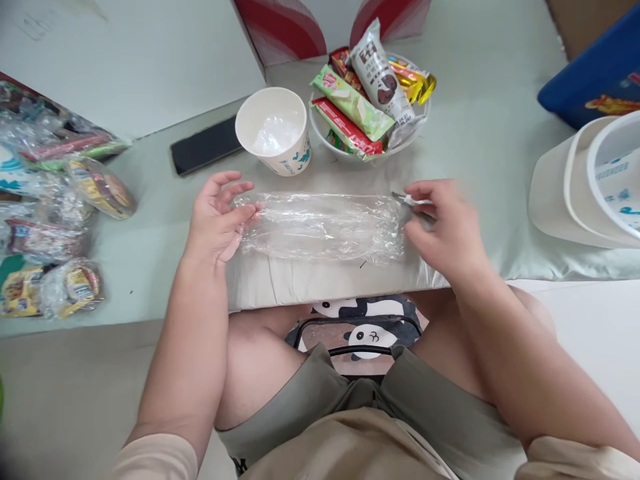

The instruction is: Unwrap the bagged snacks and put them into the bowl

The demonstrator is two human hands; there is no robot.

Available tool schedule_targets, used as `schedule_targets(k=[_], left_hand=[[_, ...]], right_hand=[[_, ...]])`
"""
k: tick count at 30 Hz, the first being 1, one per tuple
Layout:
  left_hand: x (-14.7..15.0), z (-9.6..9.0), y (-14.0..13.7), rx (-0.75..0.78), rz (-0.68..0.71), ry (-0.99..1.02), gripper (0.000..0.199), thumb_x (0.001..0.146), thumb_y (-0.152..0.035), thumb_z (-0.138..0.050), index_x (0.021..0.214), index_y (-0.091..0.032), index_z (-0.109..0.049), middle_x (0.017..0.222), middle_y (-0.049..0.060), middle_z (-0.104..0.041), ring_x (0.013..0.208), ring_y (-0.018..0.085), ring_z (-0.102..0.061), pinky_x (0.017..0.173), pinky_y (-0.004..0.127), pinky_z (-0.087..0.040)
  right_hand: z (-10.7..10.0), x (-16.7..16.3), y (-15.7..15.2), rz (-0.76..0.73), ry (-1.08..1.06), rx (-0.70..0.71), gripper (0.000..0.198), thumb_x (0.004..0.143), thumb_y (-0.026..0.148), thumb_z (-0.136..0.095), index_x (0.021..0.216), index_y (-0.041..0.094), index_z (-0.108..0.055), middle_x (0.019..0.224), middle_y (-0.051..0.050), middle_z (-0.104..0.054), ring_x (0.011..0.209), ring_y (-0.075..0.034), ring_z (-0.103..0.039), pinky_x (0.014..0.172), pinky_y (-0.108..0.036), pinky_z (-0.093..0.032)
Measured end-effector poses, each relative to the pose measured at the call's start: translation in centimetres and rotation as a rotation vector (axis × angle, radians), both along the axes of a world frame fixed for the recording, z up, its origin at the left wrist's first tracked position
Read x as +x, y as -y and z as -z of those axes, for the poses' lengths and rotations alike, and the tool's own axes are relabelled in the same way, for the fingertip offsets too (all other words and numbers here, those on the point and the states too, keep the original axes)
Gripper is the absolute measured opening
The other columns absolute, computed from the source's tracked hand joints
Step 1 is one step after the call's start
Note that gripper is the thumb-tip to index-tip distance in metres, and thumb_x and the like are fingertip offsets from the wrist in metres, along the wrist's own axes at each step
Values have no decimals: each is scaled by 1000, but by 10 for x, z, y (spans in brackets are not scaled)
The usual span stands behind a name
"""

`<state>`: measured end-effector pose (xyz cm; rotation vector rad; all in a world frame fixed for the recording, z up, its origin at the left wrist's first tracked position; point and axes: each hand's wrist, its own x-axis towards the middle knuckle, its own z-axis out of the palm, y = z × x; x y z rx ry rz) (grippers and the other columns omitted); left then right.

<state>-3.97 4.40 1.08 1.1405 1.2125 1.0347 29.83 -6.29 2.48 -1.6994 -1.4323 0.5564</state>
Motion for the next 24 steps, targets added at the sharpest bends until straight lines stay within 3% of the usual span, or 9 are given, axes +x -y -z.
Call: schedule_targets(k=[3,5,8,10,13,15,19,22,24], left_hand=[[3,-4,-2,13,134,78,65,65,-28,-94,121,-33,-61,121,4,-71,80,16,-76,63,25,-59],[6,-9,-3,13,211,118,69,63,-28,-96,123,-33,-61,120,4,-71,81,18,-76,63,26,-60],[9,-16,-3,-9,299,140,75,60,-24,-96,126,-32,-62,123,6,-70,88,21,-77,62,27,-61],[8,-21,-1,-47,368,148,78,59,-22,-96,128,-32,-62,123,6,-71,90,23,-78,62,27,-62],[1,-25,0,-66,377,161,78,58,-23,-96,128,-33,-64,126,5,-72,94,24,-79,66,28,-63],[-4,-25,1,-32,252,207,68,64,-30,-93,126,-34,-65,131,4,-73,106,26,-78,78,30,-64],[7,-21,13,-72,76,372,54,80,-62,-77,121,-27,-69,141,7,-70,138,30,-63,106,37,-57],[34,-15,37,-242,310,455,76,74,-78,-73,121,-19,-69,140,17,-69,137,37,-62,110,48,-54],[53,-12,53,-311,511,413,75,68,-70,-84,118,-16,-71,130,19,-74,121,35,-71,101,48,-58]], right_hand=[[-16,-9,0,-102,309,342,23,80,14,-64,99,26,-67,99,-7,-72,95,-24,-69,88,-43,-56],[-31,-23,-12,-302,312,352,22,87,22,-65,109,24,-67,107,-9,-75,102,-26,-71,90,-43,-57],[-44,-47,-45,-597,268,96,52,85,39,-73,132,19,-62,132,-14,-71,119,-30,-68,98,-46,-57],[-45,-60,-67,-734,257,-143,63,77,42,-79,134,19,-62,130,-13,-72,112,-30,-71,91,-44,-58],[-45,-70,-78,-884,266,-471,30,76,34,-78,104,22,-73,90,-5,-77,77,-21,-69,72,-34,-53],[-46,-71,-68,-856,171,-543,12,81,33,-72,81,21,-69,67,-1,-68,61,-15,-60,63,-30,-47],[-42,-68,-30,-573,-314,-490,28,83,46,-72,79,22,-59,63,2,-62,48,-10,-50,48,-26,-40],[-27,-69,-10,-422,-543,-406,36,81,52,-76,81,22,-56,65,2,-64,49,-10,-55,49,-26,-47],[-16,-70,-3,-385,-580,-387,36,82,53,-77,82,23,-57,66,2,-65,52,-11,-59,51,-27,-49]])
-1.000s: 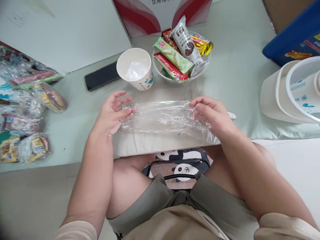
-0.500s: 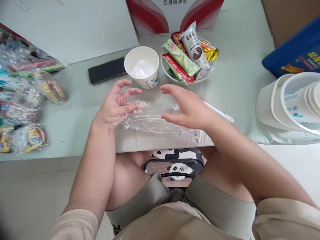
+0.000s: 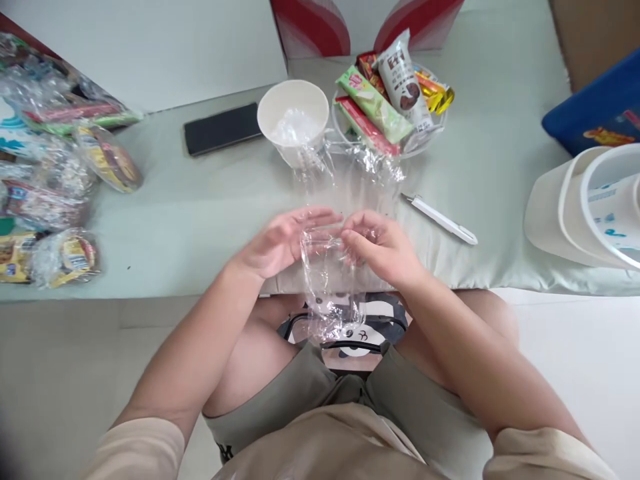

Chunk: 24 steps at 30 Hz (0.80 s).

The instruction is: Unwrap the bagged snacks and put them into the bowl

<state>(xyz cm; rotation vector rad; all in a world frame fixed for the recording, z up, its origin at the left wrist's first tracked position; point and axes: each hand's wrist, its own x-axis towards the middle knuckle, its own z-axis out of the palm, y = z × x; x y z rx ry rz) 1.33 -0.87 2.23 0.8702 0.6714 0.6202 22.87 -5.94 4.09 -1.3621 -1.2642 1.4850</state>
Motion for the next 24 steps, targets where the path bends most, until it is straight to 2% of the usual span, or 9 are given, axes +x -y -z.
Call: schedule_targets(k=[2,4,7,9,11,14,17,19,24], left_hand=[[13,3,10,57,55,-137,51,74,-52,-87,106,-16,-72,105,13,-79,92,25,-77,79,37,-61],[19,4,13,126,29,-278,28,83,-39,-81,97,-16,-72,79,5,-75,64,15,-71,59,27,-55],[18,3,9,165,30,-314,22,88,-34,-74,104,-19,-70,61,-2,-69,46,10,-61,47,23,-49],[16,3,5,177,36,-273,27,87,-34,-75,109,-21,-70,62,-2,-71,44,10,-59,45,22,-49],[14,4,1,197,-4,-243,23,85,-33,-76,105,-22,-72,63,-3,-71,45,10,-59,45,22,-49],[13,6,-5,224,-111,-220,13,83,-34,-77,88,-21,-76,67,-1,-71,50,11,-63,49,25,-53],[10,9,-10,240,-144,-233,9,81,-30,-76,80,-21,-79,72,1,-74,56,13,-66,53,26,-53],[7,11,-13,276,-136,-269,7,79,-24,-74,77,-22,-81,71,2,-75,61,13,-67,58,26,-53],[0,8,-14,342,-169,-338,36,91,-41,-57,73,-21,-81,82,8,-79,79,20,-71,74,34,-57]], right_hand=[[8,2,2,-9,28,-15,33,84,53,-75,88,23,-61,63,2,-65,49,-12,-59,48,-26,-47],[13,8,3,-21,80,-20,31,88,52,-72,96,23,-65,56,4,-62,44,-12,-55,43,-25,-42],[16,19,2,0,108,6,29,92,49,-68,107,24,-67,49,7,-55,41,-12,-53,42,-25,-40],[17,25,2,6,68,34,31,94,46,-66,117,27,-65,58,6,-61,44,-13,-56,44,-26,-44],[18,31,2,22,30,98,29,94,40,-64,121,30,-64,85,2,-73,48,-11,-59,47,-27,-49],[17,38,0,59,31,265,11,89,32,-65,97,27,-72,127,-5,-68,66,-12,-67,55,-31,-55],[14,43,-3,101,107,368,17,84,22,-64,67,23,-67,122,-7,-68,107,-24,-70,78,-39,-59],[12,44,-7,135,149,344,22,80,15,-60,60,22,-63,114,-7,-70,122,-27,-65,91,-43,-57],[24,38,-14,271,25,196,11,78,17,-51,72,22,-59,120,-8,-64,112,-23,-68,87,-40,-58]])
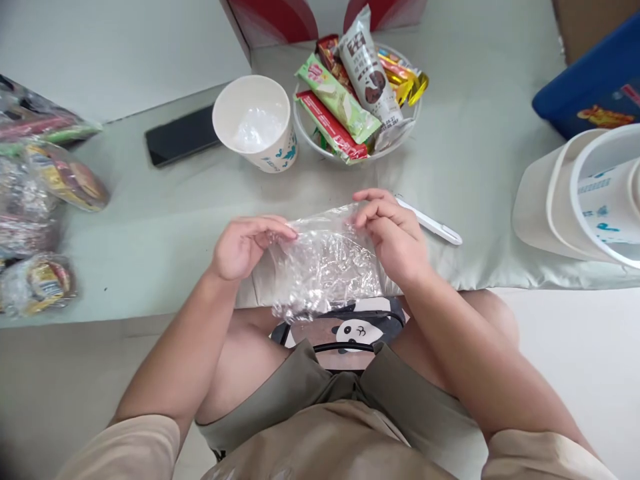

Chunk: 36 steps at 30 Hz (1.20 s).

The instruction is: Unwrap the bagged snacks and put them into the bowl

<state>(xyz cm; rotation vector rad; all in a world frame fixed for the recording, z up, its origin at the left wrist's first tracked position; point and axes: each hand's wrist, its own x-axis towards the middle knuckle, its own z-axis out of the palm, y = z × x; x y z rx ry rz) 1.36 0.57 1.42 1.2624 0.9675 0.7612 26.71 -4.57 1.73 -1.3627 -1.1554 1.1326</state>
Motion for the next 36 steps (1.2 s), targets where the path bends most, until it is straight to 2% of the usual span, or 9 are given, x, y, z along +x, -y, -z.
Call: schedule_targets(k=[2,5,8,11,14,19,24,31,36], left_hand=[[-1,-5,2,64,-31,-44,41,93,-47,-57,69,-21,-78,82,8,-77,82,21,-70,78,35,-56],[-1,-12,8,178,-80,-151,13,78,-33,-79,80,-21,-75,91,6,-74,87,19,-68,76,31,-55],[4,-13,12,95,-169,-41,45,70,-26,-88,110,-27,-68,108,3,-71,95,19,-69,75,29,-56],[12,-6,14,-155,-106,183,64,65,-34,-93,121,-30,-61,109,3,-71,100,22,-72,82,34,-59],[21,1,12,-303,-34,177,40,66,-34,-91,97,-21,-70,90,3,-74,86,19,-72,75,30,-58],[22,-2,8,-223,-95,38,21,74,-33,-84,87,-19,-74,74,1,-72,61,11,-62,55,24,-49],[13,-3,5,-226,3,33,31,78,-44,-84,94,-21,-70,56,-5,-58,43,11,-54,43,26,-44],[14,-8,2,-168,-118,191,35,72,-51,-87,83,-24,-66,63,-4,-52,49,9,-49,44,25,-40],[10,-13,1,-247,-60,298,47,77,-66,-73,76,-21,-63,77,2,-60,62,12,-55,52,27,-49]], right_hand=[[6,-4,0,-12,-73,-33,13,82,25,-55,94,25,-61,128,-6,-60,100,-19,-71,82,-37,-60],[8,-9,2,-93,-27,-103,55,79,32,-72,128,32,-47,125,-5,-61,86,-16,-70,75,-32,-60],[5,-13,4,-136,21,-163,68,79,35,-74,138,33,-39,98,-1,-66,75,-16,-66,67,-31,-56],[0,-17,2,-76,-18,-131,61,80,39,-73,133,33,-45,89,1,-65,77,-18,-65,70,-34,-56],[-5,-19,0,-50,-112,-133,56,75,47,-78,121,31,-53,93,0,-67,81,-19,-67,73,-34,-56],[-13,-16,-1,-248,-63,-294,32,76,46,-82,85,23,-62,70,1,-64,61,-14,-58,57,-28,-50],[-16,-14,3,-211,-102,-321,27,85,43,-74,96,26,-57,51,9,-53,41,-11,-47,42,-25,-38],[-18,-20,1,-114,-342,-232,24,72,42,-72,78,28,-53,54,5,-51,41,-13,-47,41,-29,-37],[-13,-14,0,-72,-161,-152,23,77,47,-58,68,26,-56,65,-3,-57,54,-16,-51,49,-32,-41]])
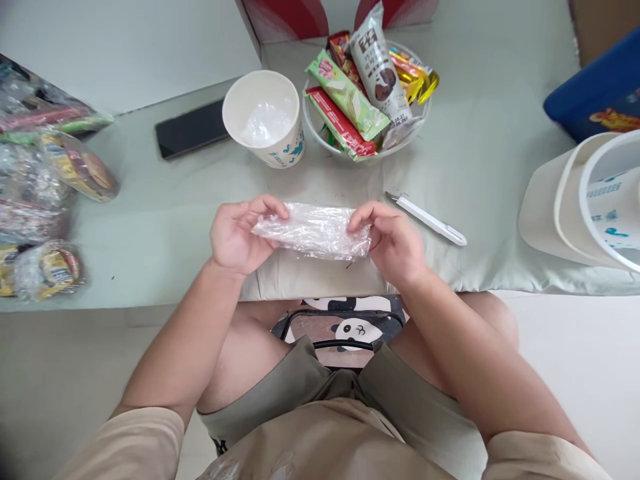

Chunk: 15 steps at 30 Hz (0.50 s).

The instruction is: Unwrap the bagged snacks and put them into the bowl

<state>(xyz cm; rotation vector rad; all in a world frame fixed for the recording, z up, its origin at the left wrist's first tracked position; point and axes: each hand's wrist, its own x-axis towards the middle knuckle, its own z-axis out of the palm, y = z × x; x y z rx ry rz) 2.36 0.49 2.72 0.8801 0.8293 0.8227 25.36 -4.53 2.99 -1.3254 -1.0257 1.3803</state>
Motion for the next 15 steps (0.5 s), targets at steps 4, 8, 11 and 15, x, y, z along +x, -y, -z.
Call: schedule_targets(k=[4,8,11,15], left_hand=[[5,6,5,-55,-22,-69,54,61,-38,-96,94,-25,-55,93,-3,-66,70,11,-62,58,23,-52],[10,5,8,-52,-43,-117,64,62,-29,-97,107,-28,-52,78,-7,-64,63,9,-62,60,21,-53],[9,-5,9,-38,-82,-19,58,63,-32,-96,103,-27,-55,77,-7,-64,65,9,-63,60,20,-52],[16,-13,17,-135,28,83,58,64,-41,-96,106,-26,-58,79,-6,-62,63,8,-61,58,20,-51]], right_hand=[[6,0,7,-107,221,55,26,81,42,-71,72,24,-55,69,0,-55,58,-13,-46,53,-29,-37],[7,-7,9,-38,160,67,42,76,39,-80,107,29,-54,74,5,-50,58,-13,-47,54,-28,-40],[4,-9,6,27,-46,11,49,73,38,-79,114,29,-53,78,4,-56,65,-15,-54,62,-30,-47],[3,-16,7,-82,-376,-103,26,67,32,-77,84,23,-58,74,2,-59,68,-13,-56,67,-30,-48]])
